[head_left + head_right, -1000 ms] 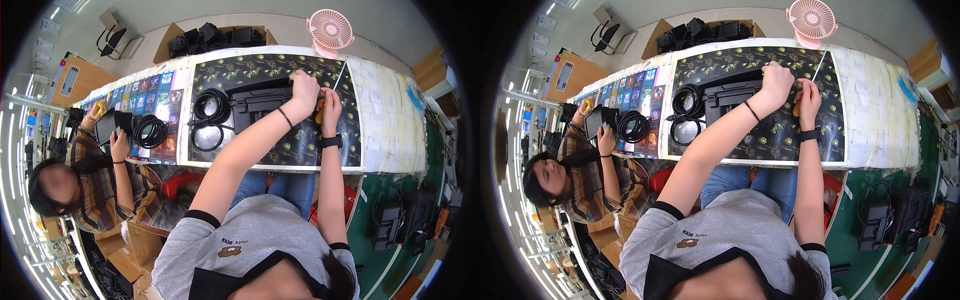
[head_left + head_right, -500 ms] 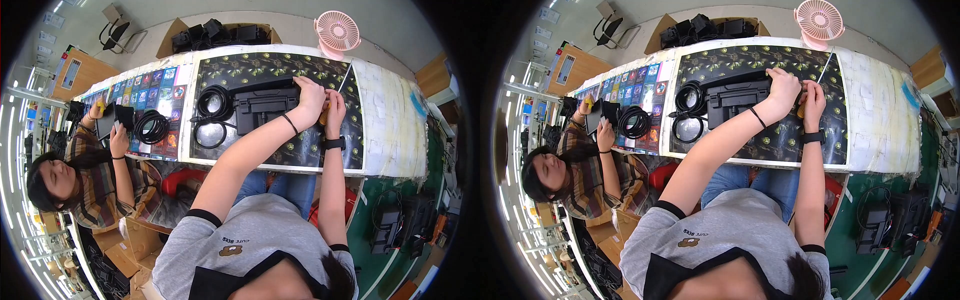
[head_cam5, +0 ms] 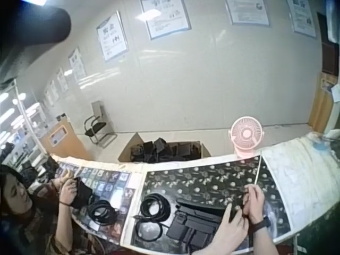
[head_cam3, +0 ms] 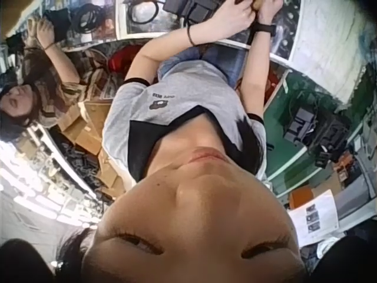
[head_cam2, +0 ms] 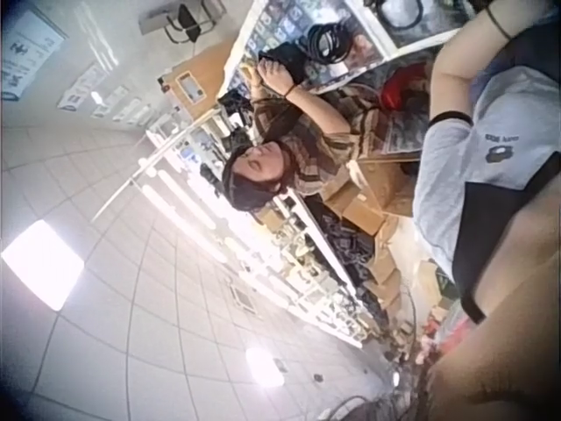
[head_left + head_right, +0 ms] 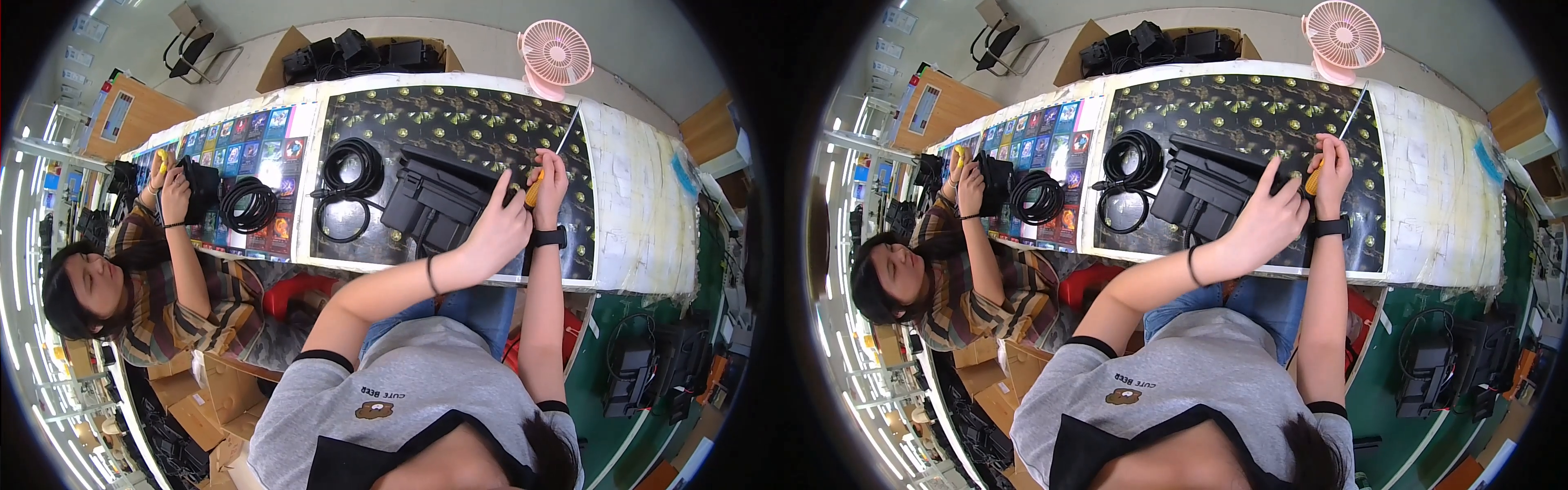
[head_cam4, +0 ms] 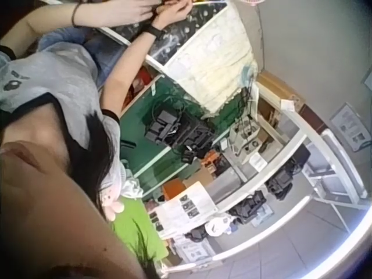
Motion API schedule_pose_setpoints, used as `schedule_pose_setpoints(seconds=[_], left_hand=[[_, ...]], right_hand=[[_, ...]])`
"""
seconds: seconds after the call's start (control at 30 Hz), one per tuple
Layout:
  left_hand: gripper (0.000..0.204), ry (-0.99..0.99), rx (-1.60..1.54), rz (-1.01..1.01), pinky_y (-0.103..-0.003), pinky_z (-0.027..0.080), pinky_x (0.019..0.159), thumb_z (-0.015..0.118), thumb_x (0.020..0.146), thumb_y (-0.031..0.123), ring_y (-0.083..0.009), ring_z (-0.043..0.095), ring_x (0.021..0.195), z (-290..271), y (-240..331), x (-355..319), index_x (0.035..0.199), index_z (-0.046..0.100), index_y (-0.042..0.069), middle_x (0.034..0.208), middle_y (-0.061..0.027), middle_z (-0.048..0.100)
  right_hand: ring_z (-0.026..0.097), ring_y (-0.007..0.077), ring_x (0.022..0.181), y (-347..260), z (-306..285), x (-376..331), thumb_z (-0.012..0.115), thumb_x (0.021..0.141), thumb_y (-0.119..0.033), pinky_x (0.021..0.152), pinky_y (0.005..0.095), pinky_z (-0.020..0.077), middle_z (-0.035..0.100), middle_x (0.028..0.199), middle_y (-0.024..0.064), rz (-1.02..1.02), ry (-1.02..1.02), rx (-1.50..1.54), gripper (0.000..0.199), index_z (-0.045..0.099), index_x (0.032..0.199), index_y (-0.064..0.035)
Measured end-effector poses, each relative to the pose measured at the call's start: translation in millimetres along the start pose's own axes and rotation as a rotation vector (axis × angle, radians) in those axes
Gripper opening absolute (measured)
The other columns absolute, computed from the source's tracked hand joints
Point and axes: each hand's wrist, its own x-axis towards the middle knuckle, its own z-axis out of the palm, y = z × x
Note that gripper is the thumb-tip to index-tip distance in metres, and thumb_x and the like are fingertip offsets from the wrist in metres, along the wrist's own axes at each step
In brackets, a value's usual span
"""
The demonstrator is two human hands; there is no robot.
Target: Assemble electronic components and wires into black plastic boxes using a screwdriver.
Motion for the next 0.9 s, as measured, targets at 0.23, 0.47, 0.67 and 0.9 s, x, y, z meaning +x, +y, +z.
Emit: schedule_pose_setpoints(seconds=[0.23, 0.47, 0.67, 0.9], left_hand=[[0.028, 0.147, -0.419, -0.099, -0.061, 0.028, 0.113, 0.062, 0.08, 0.017, -0.018, 0.045, 0.135, -29, 3, -59, 0.105, 0.072, 0.01, 0.115, 0.0003, 0.06], [0.034, 0.092, -0.522, -0.13, -0.056, 0.028, 0.115, 0.063, 0.076, 0.011, -0.0224, 0.041, 0.138, -41, 3, -89, 0.108, 0.071, 0.019, 0.138, 0.0078, 0.054], [0.027, 0.187, -0.27, -0.403, -0.056, 0.032, 0.113, 0.064, 0.077, 0.006, -0.0281, 0.041, 0.138, -1, -51, -90, 0.099, 0.073, 0.02, 0.141, 0.0058, 0.053], [0.025, 0.229, 0.059, -0.677, -0.064, 0.025, 0.113, 0.065, 0.079, 0.005, -0.029, 0.039, 0.142, 34, -140, -105, 0.096, 0.073, 0.021, 0.145, 0.0055, 0.05]], right_hand=[[0.052, 0.0054, 0.059, 0, -6, -3, 0.053, 0.104, -0.019, 0.05, 0.0215, 0.0446, 0.061, 0.092, 0.0035, 0.006, -0.014, 0.03, 0.021, 0.066, 0.107, -0.0028], [0.052, 0.0049, 0.057, 1, -1, -5, 0.054, 0.103, -0.019, 0.05, 0.0218, 0.0453, 0.062, 0.093, 0.0026, 0.035, -0.014, 0.024, 0.021, 0.067, 0.106, -0.0033], [0.053, 0.0045, 0.058, -2, -4, -5, 0.055, 0.103, -0.019, 0.05, 0.0217, 0.0458, 0.062, 0.093, 0.0022, 0.034, -0.016, 0.007, 0.02, 0.068, 0.106, -0.0034], [0.053, 0.0043, 0.057, -9, 5, -4, 0.055, 0.102, -0.018, 0.051, 0.0209, 0.0456, 0.063, 0.092, 0.0028, 0.047, -0.022, -0.013, 0.02, 0.068, 0.105, -0.0036]])
